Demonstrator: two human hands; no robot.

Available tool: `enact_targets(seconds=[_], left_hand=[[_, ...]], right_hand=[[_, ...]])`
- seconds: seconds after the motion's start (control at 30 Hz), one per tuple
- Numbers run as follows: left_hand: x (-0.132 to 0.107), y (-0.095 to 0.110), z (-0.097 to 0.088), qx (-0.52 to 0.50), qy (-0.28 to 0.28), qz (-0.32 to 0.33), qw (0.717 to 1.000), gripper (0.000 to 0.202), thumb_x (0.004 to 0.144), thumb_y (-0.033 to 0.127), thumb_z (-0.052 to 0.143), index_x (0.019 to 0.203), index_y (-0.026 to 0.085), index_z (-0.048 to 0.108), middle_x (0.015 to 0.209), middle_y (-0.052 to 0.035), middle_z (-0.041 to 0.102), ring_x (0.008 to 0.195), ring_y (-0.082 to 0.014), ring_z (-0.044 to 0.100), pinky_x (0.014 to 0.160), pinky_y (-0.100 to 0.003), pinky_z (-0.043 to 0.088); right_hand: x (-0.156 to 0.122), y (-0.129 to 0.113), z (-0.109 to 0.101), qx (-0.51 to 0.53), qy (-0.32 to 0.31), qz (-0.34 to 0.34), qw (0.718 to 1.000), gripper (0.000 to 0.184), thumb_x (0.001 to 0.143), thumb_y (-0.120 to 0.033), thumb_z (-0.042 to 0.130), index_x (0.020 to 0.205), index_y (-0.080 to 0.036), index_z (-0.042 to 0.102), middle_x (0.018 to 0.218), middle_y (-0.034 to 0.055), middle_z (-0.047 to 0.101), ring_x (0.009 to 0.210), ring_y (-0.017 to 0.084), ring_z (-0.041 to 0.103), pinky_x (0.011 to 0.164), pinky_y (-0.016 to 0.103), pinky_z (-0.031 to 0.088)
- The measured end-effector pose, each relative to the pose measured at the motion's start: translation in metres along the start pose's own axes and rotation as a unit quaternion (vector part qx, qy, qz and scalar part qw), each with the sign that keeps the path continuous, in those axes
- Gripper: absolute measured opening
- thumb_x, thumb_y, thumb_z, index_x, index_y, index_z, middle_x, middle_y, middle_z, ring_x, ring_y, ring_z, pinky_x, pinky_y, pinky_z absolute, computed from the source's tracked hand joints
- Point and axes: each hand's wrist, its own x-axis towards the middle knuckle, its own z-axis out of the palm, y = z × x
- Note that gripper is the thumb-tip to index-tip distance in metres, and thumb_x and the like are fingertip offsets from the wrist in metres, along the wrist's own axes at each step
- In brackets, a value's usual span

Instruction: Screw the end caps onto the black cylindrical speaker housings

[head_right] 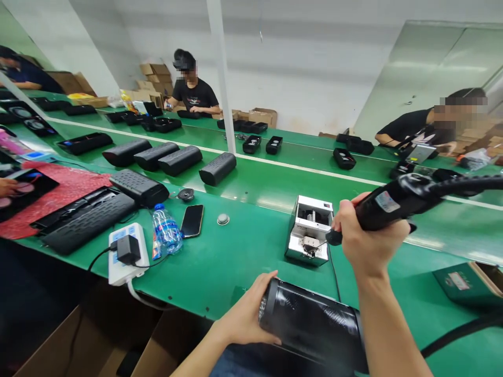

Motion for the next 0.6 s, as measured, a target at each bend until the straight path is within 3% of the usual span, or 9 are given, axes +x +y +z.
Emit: enact_targets(seconds=[0.2, 0.4, 0.6], left_hand=[[0.0, 0.003, -0.001, 0.008, -0.008, -0.018, 1.0, 0.15, 0.06, 0.064, 0.103, 0.177, 0.022, 0.019, 0.173, -0.0241, 0.03, 0.163, -0.0466, 0.03, 0.134, -0.064, 0.031], [0.0, 0.003, -0.001, 0.014, -0.004, -0.008, 1.0, 0.149, 0.06, 0.064, 0.103, 0.176, 0.023, 0.022, 0.171, -0.0238, 0.034, 0.161, -0.0459, 0.034, 0.132, -0.064, 0.035], [0.0, 0.0, 0.001, 0.008, 0.004, 0.019, 1.0, 0.147, 0.059, 0.063, 0.104, 0.175, 0.022, 0.024, 0.166, -0.0236, 0.039, 0.157, -0.044, 0.039, 0.13, -0.059, 0.039]], right_hand=[[-0.008, 0.009, 0.008, -0.043, 0.01, 0.042, 0.998, 0.021, 0.085, -0.024, 0.081, 0.091, -0.016, 0.063, 0.062, -0.0005, 0.055, 0.046, 0.021, 0.055, 0.046, 0.034, 0.049], [-0.008, 0.011, 0.011, -0.039, 0.012, 0.076, 0.996, 0.023, 0.081, -0.025, 0.082, 0.085, -0.017, 0.061, 0.059, -0.0017, 0.052, 0.044, 0.019, 0.051, 0.044, 0.034, 0.046], [-0.02, -0.021, 0.003, 0.005, -0.001, 0.102, 0.995, 0.024, 0.081, -0.021, 0.085, 0.088, -0.019, 0.062, 0.057, -0.0025, 0.046, 0.044, 0.018, 0.046, 0.045, 0.035, 0.042]])
